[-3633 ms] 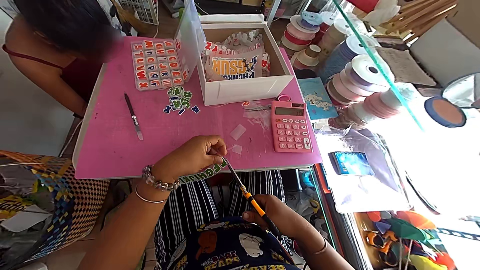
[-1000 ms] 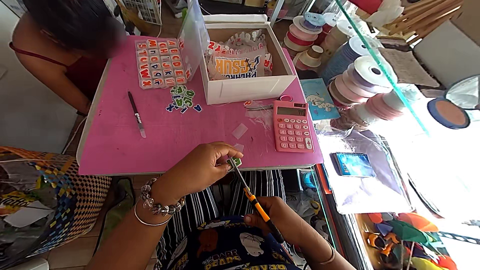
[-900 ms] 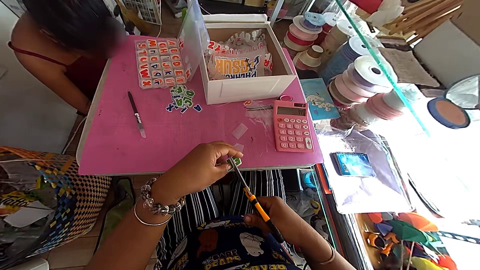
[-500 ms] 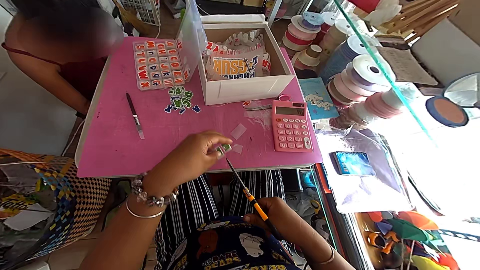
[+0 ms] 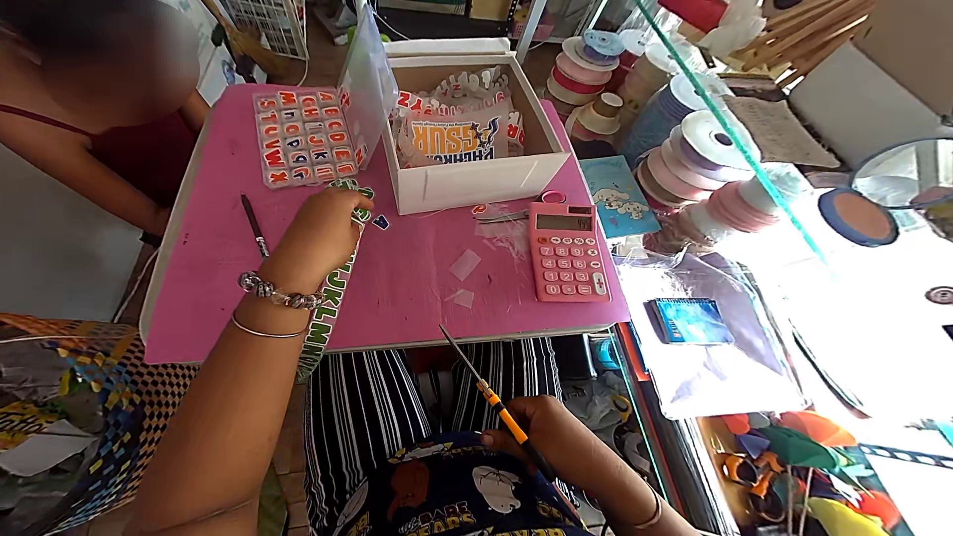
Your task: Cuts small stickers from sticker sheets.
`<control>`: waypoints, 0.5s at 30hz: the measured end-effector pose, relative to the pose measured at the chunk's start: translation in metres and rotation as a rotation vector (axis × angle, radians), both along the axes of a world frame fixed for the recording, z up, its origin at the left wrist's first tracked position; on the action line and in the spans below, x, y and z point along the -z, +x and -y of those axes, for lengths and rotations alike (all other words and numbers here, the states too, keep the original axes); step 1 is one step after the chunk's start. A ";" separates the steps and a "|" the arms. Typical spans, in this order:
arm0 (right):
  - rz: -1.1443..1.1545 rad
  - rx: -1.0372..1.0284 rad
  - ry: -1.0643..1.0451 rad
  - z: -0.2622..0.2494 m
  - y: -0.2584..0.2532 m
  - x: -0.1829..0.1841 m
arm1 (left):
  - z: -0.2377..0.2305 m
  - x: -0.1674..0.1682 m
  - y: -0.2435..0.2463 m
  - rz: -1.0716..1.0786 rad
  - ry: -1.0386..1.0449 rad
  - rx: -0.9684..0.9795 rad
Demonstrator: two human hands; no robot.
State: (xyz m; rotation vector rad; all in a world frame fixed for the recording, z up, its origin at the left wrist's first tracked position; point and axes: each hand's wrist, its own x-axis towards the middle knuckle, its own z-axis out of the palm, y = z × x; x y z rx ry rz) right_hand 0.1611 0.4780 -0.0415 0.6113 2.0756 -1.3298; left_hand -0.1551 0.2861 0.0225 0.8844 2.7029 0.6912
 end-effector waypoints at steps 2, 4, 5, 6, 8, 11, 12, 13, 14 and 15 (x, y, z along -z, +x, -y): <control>0.013 0.006 0.000 0.000 -0.001 -0.001 | 0.002 -0.002 0.004 0.007 0.025 -0.051; 0.008 0.004 0.002 0.001 -0.002 -0.001 | 0.004 -0.004 0.009 0.002 0.043 -0.108; 0.000 0.001 0.001 0.001 -0.002 -0.001 | 0.006 -0.006 0.012 0.006 0.053 -0.126; -0.009 -0.010 0.000 0.001 -0.002 -0.001 | 0.008 -0.008 0.016 0.019 0.080 -0.131; -0.032 -0.042 -0.003 0.000 -0.003 -0.001 | 0.013 -0.010 0.028 0.104 0.157 -0.072; -0.020 -0.094 -0.008 -0.002 -0.005 -0.002 | 0.017 -0.003 0.054 0.318 0.320 0.142; -0.006 -0.106 -0.012 -0.003 -0.006 -0.002 | 0.014 -0.001 0.060 0.430 0.344 0.177; 0.006 -0.118 -0.015 -0.003 -0.007 -0.001 | 0.011 0.004 0.063 0.517 0.347 0.203; 0.018 -0.125 -0.020 -0.003 -0.008 -0.001 | 0.008 0.009 0.065 0.578 0.347 0.221; 0.026 -0.126 -0.026 -0.004 -0.009 0.000 | 0.005 0.014 0.067 0.619 0.346 0.235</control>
